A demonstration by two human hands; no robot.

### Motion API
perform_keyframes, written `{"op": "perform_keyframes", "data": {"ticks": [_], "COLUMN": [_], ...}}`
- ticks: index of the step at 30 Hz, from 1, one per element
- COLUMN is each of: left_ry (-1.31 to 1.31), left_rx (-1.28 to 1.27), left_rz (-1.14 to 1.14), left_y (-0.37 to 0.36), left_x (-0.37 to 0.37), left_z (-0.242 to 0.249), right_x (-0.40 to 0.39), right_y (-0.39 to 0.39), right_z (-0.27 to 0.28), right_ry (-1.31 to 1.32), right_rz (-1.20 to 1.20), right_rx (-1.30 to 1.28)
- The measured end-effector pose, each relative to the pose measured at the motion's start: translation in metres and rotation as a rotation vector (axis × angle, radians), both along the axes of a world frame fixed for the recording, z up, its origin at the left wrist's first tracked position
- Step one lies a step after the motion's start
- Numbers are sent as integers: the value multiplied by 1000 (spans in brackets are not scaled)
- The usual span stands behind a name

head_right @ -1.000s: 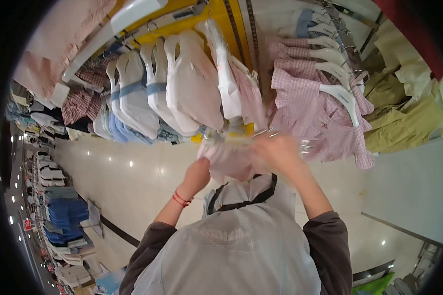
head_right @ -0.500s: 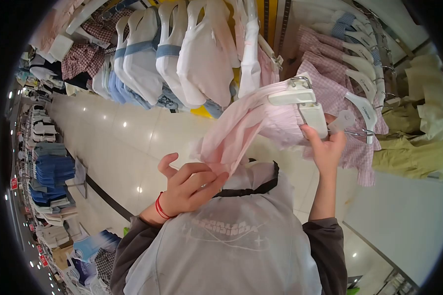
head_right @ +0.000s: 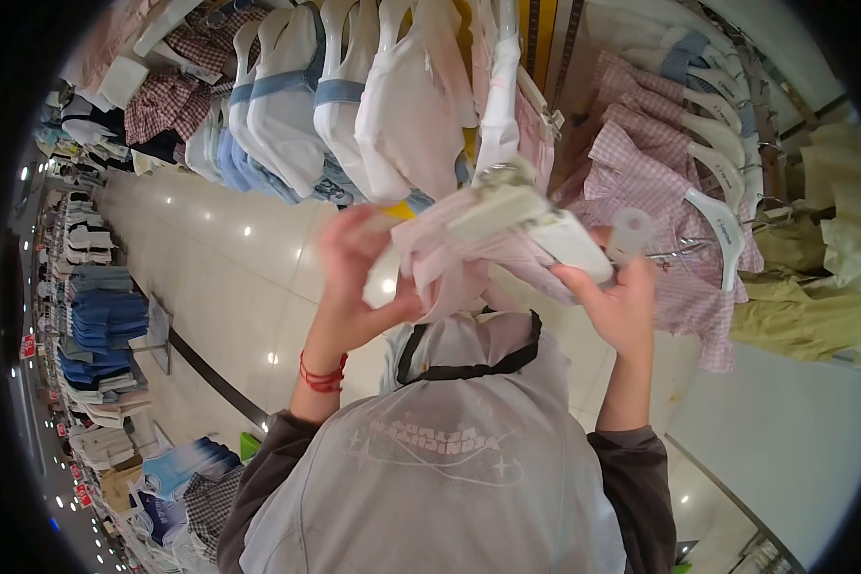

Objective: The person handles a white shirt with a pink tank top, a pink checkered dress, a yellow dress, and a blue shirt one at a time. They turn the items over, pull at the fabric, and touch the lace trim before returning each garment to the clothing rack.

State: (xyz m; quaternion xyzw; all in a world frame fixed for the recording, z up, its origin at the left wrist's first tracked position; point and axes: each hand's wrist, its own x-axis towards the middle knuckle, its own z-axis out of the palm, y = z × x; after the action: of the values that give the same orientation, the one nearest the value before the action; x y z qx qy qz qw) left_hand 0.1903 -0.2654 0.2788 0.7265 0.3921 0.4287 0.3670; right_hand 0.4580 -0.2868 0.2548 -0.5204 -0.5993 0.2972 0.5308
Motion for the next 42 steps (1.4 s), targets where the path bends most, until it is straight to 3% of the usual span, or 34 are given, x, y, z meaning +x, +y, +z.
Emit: {"op": "perform_keyframes", "data": {"ticks": [1,4,5,8,11,14,18,24,32,38,41,42], "left_ry": [26,524,508,-58,-339,-397,-290,-197,-37,-6,88,99], "left_rx": [-126,-485,-445,-426,-383,-526,-479,-308,-40,-44,59,-31], "left_rz": [-85,-212,-99,41,145,123,104,222,277,270,344,417], "left_y": [5,14,15,11,2,-8,-15,-15,-13,-15,-9,-6], "left_x": [-1,9,10,12,23,21,16,13,8,10,3,-2], "left_z": [-1,4,3,-19,-41,-32,-25,-14,-14,-16,-21,-20], "right_x": [-6,-25,-27,-41,-62,-77,-83,-82,-78,-72,-60,-54], "right_y": [3,15,18,20,16,13,10,12,9,6,11,15], "right_z": [7,19,20,9,-4,-4,3,8,24,25,23,22], "right_ry": [-147,-361,-426,-406,-220,-99,102,-82,-80,-114,-201,-237], "right_rz": [6,-93,-96,-98,76,143,182,82,26,33,85,105], "right_rx": [-15,-85,-111,-191,-181,-135,-313,-188,-134,-145,-168,-178]}}
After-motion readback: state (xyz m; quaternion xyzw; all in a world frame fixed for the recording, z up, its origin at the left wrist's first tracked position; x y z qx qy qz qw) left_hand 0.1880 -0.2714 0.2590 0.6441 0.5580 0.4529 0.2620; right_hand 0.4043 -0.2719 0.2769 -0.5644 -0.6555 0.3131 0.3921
